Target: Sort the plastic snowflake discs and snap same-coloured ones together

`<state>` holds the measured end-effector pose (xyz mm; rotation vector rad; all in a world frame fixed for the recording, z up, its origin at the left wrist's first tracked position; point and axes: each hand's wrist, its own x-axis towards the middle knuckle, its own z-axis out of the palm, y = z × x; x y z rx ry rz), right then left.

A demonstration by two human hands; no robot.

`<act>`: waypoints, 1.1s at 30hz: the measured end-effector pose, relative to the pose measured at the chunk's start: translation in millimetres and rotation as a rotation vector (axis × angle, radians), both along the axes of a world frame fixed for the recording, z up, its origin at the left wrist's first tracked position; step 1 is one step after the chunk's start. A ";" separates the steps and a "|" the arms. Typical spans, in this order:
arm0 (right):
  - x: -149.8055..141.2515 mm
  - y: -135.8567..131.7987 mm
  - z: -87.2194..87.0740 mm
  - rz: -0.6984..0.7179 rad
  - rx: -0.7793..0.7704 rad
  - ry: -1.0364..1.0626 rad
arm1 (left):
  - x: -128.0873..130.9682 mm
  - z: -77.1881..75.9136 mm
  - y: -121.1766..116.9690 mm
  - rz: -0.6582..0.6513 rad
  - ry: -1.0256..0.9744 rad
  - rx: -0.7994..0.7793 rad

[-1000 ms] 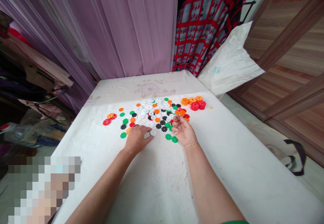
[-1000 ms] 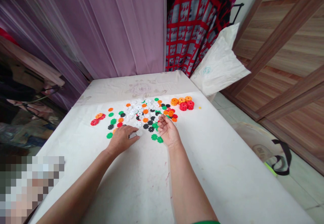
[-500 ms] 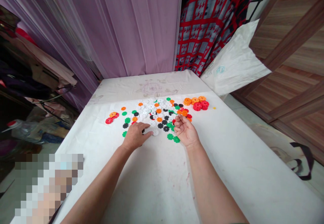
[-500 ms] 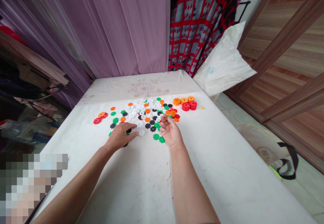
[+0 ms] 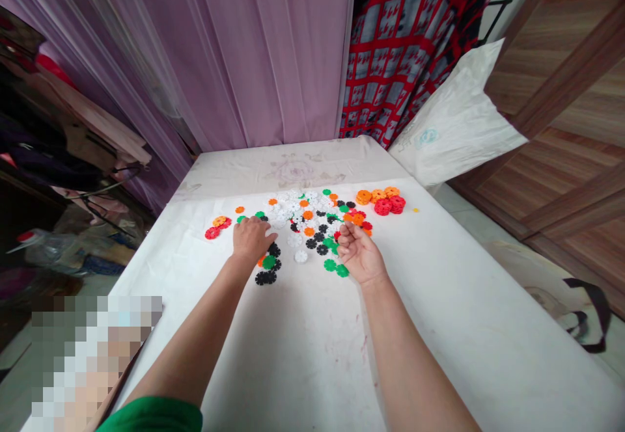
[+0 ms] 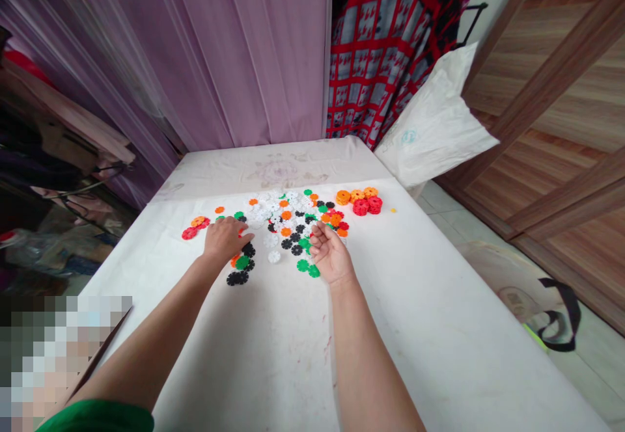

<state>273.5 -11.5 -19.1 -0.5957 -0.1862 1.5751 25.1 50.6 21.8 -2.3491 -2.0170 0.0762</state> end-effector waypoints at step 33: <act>0.0 -0.4 -0.5 0.003 0.019 0.000 | 34.7 3.7 -61.8 -0.303 -0.280 -0.108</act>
